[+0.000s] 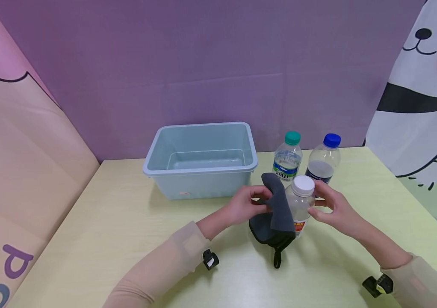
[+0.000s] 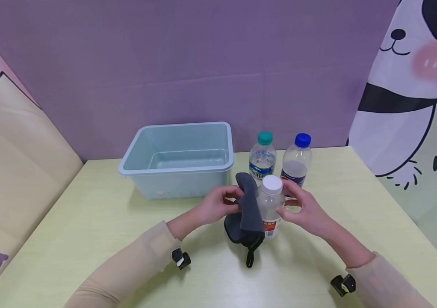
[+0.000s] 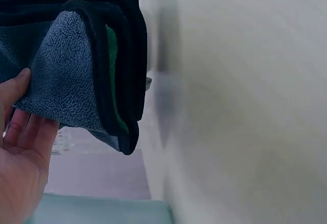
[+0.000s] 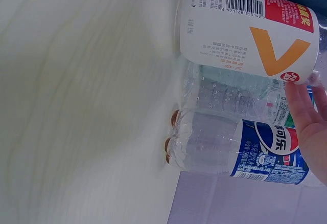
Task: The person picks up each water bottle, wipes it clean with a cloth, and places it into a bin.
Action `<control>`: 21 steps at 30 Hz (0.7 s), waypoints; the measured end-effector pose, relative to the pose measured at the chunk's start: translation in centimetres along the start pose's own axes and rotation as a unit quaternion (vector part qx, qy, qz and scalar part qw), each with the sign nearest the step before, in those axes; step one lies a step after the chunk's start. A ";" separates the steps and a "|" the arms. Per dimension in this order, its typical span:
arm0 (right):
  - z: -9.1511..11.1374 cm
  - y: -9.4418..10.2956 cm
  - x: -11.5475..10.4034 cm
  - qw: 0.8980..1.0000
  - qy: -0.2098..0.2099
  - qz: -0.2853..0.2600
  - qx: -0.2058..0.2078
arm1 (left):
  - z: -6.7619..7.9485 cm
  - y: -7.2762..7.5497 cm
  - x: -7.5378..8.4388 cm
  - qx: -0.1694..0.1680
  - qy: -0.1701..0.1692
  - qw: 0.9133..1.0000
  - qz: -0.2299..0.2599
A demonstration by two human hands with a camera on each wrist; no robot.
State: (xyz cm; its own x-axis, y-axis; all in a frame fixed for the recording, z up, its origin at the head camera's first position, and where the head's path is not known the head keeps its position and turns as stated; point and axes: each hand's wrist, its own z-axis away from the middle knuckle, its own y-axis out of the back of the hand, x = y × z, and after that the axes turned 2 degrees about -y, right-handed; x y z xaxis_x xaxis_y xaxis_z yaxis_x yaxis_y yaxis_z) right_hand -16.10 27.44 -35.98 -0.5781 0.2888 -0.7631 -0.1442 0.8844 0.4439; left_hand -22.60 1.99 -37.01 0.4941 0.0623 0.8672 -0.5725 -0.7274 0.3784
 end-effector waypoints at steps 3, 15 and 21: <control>0.0 0.0 0.0 1.000 0.000 -0.001 0.000 | -0.3 0.3 0.7 0.004 -0.009 1.000 0.010; -0.2 0.0 0.2 1.000 0.008 0.001 -0.007 | -0.7 1.0 1.7 0.013 -0.032 0.999 0.020; -0.1 0.2 0.3 1.000 0.003 0.011 -0.011 | 0.0 1.2 1.7 0.002 -0.026 1.000 0.016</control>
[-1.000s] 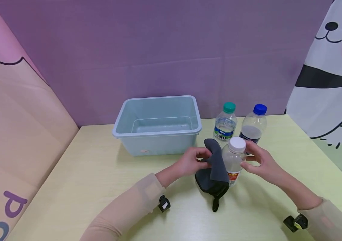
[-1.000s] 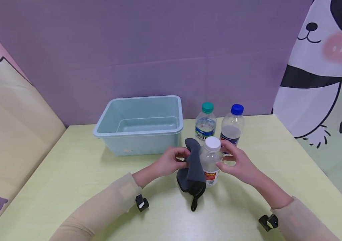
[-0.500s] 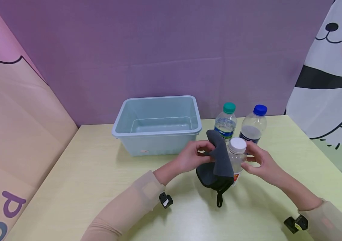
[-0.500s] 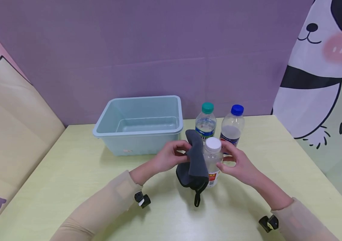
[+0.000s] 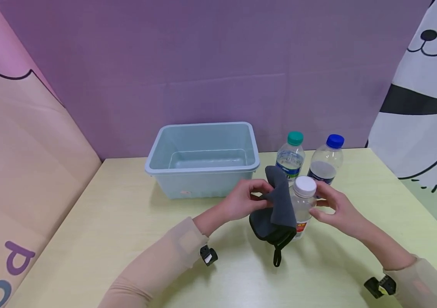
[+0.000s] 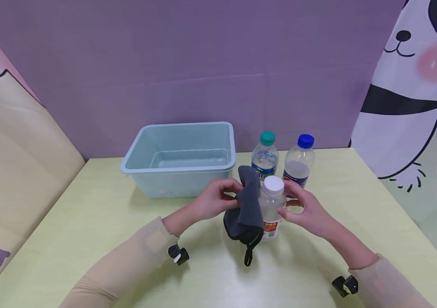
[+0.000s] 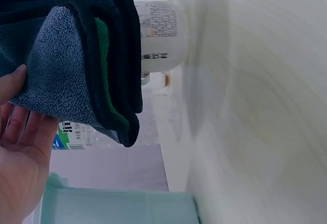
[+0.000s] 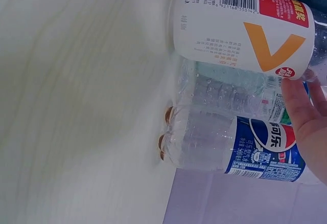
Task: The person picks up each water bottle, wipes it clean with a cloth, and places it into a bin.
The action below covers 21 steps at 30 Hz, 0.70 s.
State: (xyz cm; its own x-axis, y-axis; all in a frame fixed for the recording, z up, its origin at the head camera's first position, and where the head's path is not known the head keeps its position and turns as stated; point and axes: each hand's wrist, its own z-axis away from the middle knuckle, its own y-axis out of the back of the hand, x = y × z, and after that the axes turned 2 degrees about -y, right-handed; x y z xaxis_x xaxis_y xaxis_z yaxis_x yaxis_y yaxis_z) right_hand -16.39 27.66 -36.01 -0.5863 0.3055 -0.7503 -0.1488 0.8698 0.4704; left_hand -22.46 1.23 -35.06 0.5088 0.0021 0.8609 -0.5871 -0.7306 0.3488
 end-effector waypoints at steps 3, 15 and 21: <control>0.1 0.1 0.0 1.000 -0.003 0.003 -0.001 | 0.3 0.1 0.0 -0.005 0.003 1.000 0.000; 0.2 0.1 -0.3 1.000 -0.008 -0.008 -0.005 | 1.4 0.8 -0.2 -0.003 0.003 1.000 0.002; 0.2 -0.2 -0.7 1.000 -0.019 0.009 0.001 | 2.2 1.4 -0.4 0.001 0.005 1.000 0.003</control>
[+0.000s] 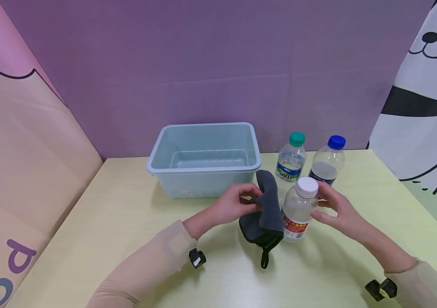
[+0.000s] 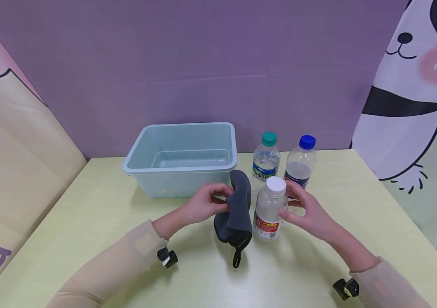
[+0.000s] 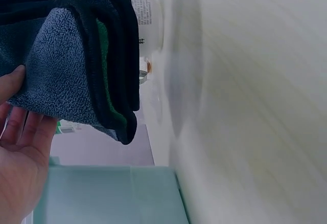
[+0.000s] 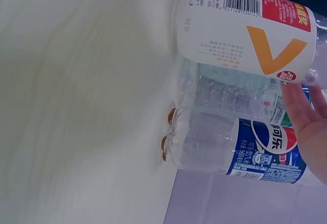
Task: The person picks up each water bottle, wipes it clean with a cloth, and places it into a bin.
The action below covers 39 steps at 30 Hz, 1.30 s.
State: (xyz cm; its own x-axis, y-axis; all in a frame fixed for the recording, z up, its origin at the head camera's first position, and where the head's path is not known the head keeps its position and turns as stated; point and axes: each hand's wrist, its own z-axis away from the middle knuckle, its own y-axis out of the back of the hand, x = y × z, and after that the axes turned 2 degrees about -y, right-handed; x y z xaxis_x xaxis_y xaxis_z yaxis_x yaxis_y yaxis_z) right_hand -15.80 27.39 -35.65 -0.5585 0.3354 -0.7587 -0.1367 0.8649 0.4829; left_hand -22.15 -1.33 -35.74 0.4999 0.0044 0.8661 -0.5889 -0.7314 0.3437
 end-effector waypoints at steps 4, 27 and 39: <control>0.1 -0.3 -0.3 0.999 -0.020 0.036 0.034 | 0.3 0.4 -0.4 0.002 0.000 1.000 -0.002; -0.6 -1.9 -0.9 0.988 -0.066 0.088 0.109 | 1.4 1.8 -0.8 0.033 0.002 0.999 -0.012; -0.3 -1.2 -0.9 0.996 -0.042 0.054 0.060 | 1.2 2.0 -0.8 0.038 -0.012 0.999 -0.009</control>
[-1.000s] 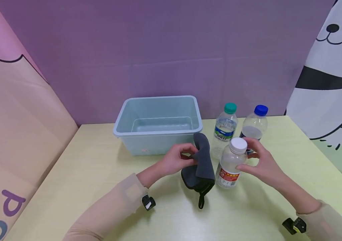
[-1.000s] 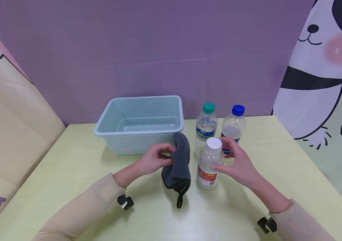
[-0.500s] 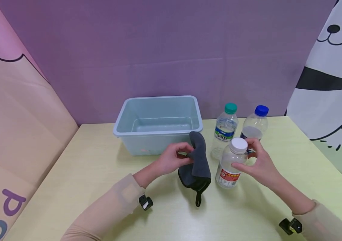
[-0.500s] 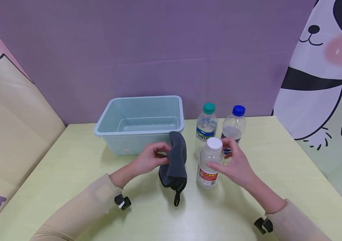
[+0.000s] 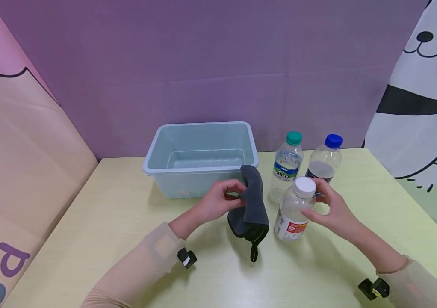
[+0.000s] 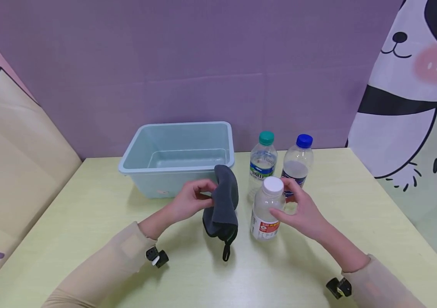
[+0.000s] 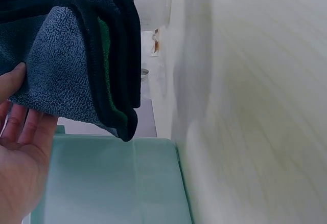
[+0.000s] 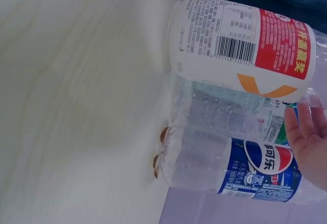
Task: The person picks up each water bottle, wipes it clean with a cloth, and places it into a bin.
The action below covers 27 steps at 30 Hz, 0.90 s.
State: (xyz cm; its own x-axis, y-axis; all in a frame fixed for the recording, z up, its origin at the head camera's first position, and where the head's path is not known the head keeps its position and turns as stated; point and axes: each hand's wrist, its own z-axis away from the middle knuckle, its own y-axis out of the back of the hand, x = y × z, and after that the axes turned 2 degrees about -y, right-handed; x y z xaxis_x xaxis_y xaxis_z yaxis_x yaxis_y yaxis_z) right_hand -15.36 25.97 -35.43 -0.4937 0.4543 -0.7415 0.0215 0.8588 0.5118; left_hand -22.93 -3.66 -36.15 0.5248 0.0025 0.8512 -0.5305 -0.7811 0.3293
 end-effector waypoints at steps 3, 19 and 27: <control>0.1 0.1 0.0 1.000 0.005 -0.002 -0.005 | 0.0 0.1 0.0 0.000 -0.001 1.000 0.001; 0.2 -0.6 -0.5 0.998 -0.050 0.021 0.008 | -0.3 0.0 0.1 -0.004 0.002 1.000 0.001; 0.1 -0.8 -0.4 0.996 -0.036 0.070 0.033 | -0.5 -0.3 -0.2 -0.002 0.002 1.000 -0.003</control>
State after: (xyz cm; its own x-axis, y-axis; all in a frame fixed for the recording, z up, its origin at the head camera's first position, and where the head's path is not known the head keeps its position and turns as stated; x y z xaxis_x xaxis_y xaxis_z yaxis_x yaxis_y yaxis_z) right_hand -15.07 25.11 -35.56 -0.4190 0.5841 -0.6951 0.1447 0.7988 0.5840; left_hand -23.20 -3.13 -36.26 0.5251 0.0103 0.8510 -0.5292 -0.7791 0.3360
